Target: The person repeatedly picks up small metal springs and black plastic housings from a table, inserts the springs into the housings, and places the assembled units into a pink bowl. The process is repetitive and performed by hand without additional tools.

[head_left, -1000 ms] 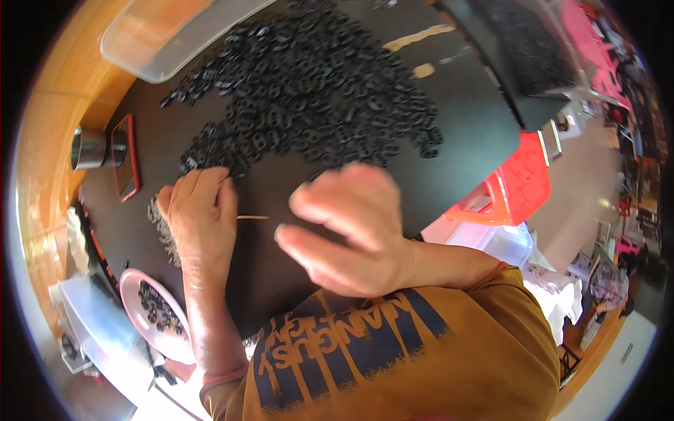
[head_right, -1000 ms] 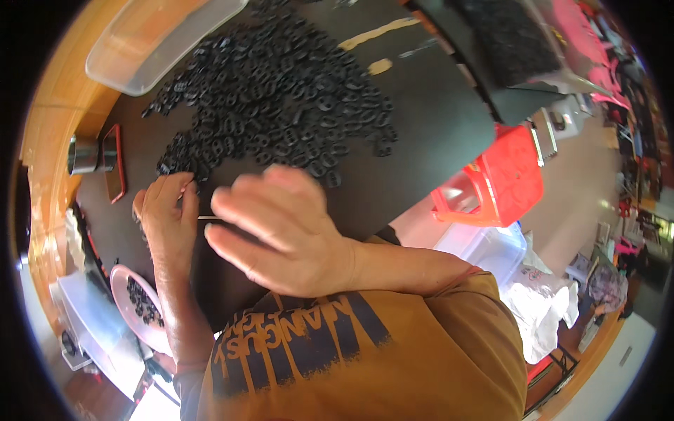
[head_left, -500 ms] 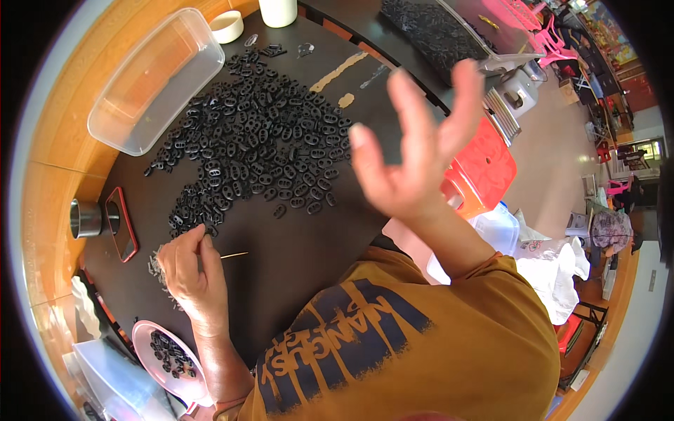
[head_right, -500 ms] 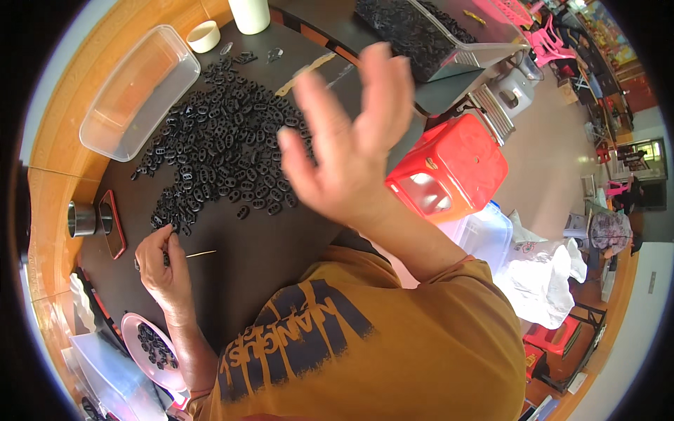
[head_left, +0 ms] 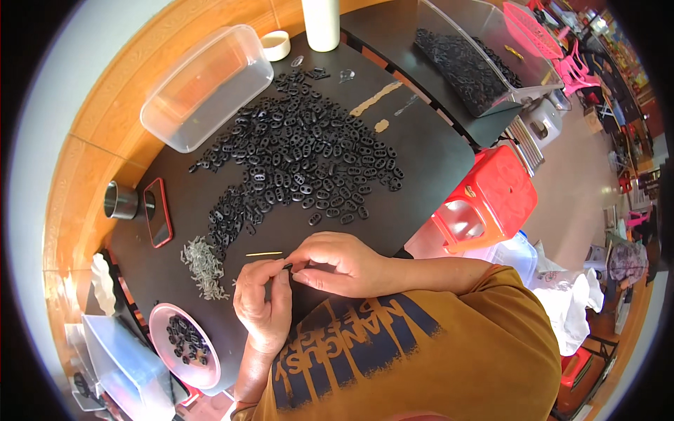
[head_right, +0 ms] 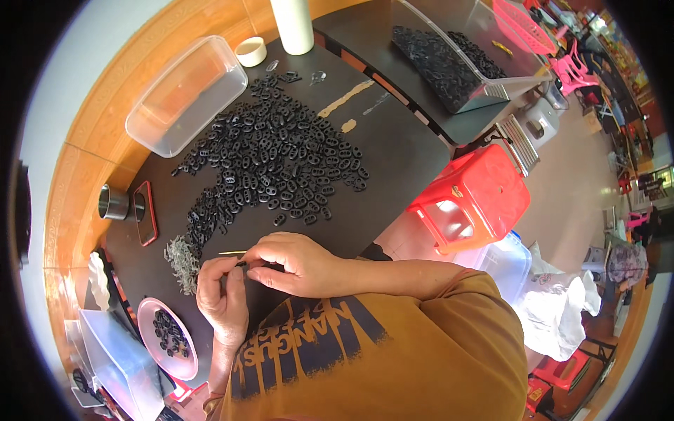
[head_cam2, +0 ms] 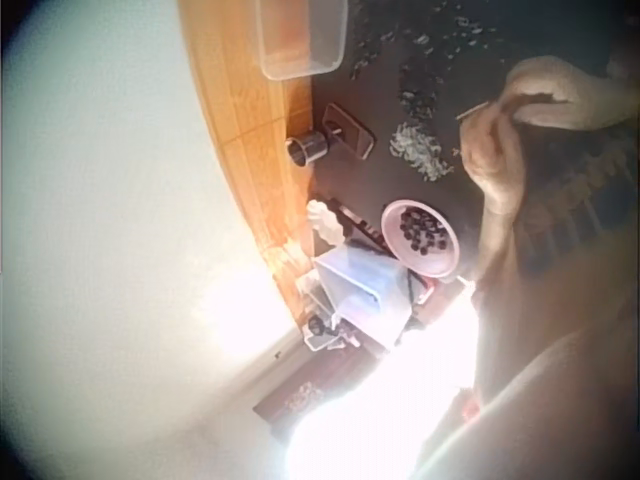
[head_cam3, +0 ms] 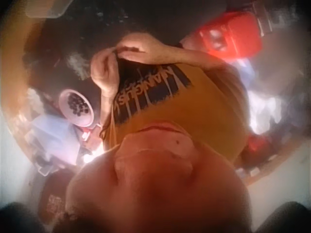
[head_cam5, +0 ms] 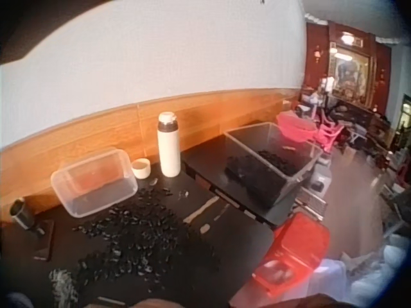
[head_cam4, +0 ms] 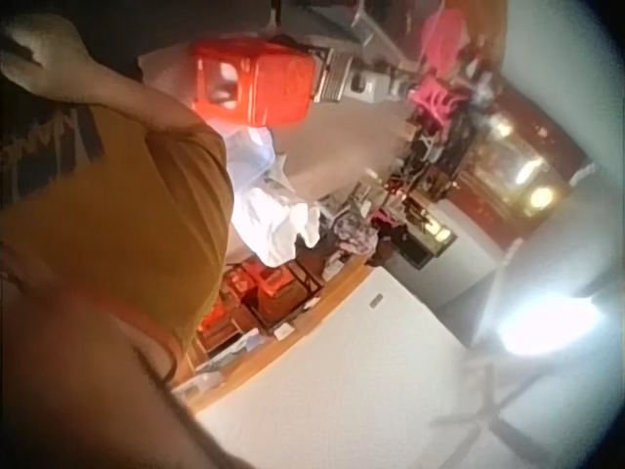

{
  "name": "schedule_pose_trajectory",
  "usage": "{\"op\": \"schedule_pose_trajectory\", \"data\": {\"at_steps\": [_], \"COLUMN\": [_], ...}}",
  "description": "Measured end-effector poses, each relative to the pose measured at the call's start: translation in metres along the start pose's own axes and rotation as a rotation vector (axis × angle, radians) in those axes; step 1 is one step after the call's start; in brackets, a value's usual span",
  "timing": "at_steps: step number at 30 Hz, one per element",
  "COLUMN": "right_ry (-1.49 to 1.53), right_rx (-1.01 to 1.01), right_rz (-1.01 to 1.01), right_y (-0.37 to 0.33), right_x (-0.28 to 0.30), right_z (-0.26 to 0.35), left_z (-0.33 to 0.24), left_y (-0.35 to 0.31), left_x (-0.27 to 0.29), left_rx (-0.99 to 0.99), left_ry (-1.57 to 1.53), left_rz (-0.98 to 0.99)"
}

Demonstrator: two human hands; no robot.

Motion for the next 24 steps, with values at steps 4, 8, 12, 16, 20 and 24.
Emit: {"op": "schedule_pose_trajectory", "data": {"at_steps": [4, 8, 12, 16, 20, 24], "right_ry": [-0.009, -0.025, 0.006, -0.019, 0.128, 0.231], "right_rx": [-0.029, -0.055, -0.066, 0.002, -0.188, -0.344], "right_rz": [-0.02, -0.062, -0.104, -0.09, -0.071, -0.007], "right_y": [-0.007, -0.011, -0.008, 0.004, -0.002, -0.002], "right_x": [-0.008, -0.008, -0.009, -0.011, -0.017, -0.032], "right_z": [-0.008, -0.012, -0.01, -0.01, -0.021, -0.031], "left_z": [0.002, 0.006, 0.008, 0.014, 0.023, 0.032], "left_y": [-0.011, -0.014, -0.015, -0.012, -0.013, -0.022], "left_x": [-0.002, -0.007, -0.006, -0.001, 0.0, 0.003], "left_rx": [0.004, 0.006, 0.025, 0.027, 0.064, 0.093], "left_ry": [-0.002, -0.014, -0.001, 0.032, -0.051, -0.104], "left_rz": [0.052, 0.058, 0.051, 0.041, 0.057, 0.017]}}
Point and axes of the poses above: each hand's wrist, its own y-axis towards the middle knuckle, its own x-axis out of the back of the hand, z = x × y, the point moved 5 cm from there along y, towards the middle knuckle, and after that the axes turned 1 degree about z, right-handed, at the moved point
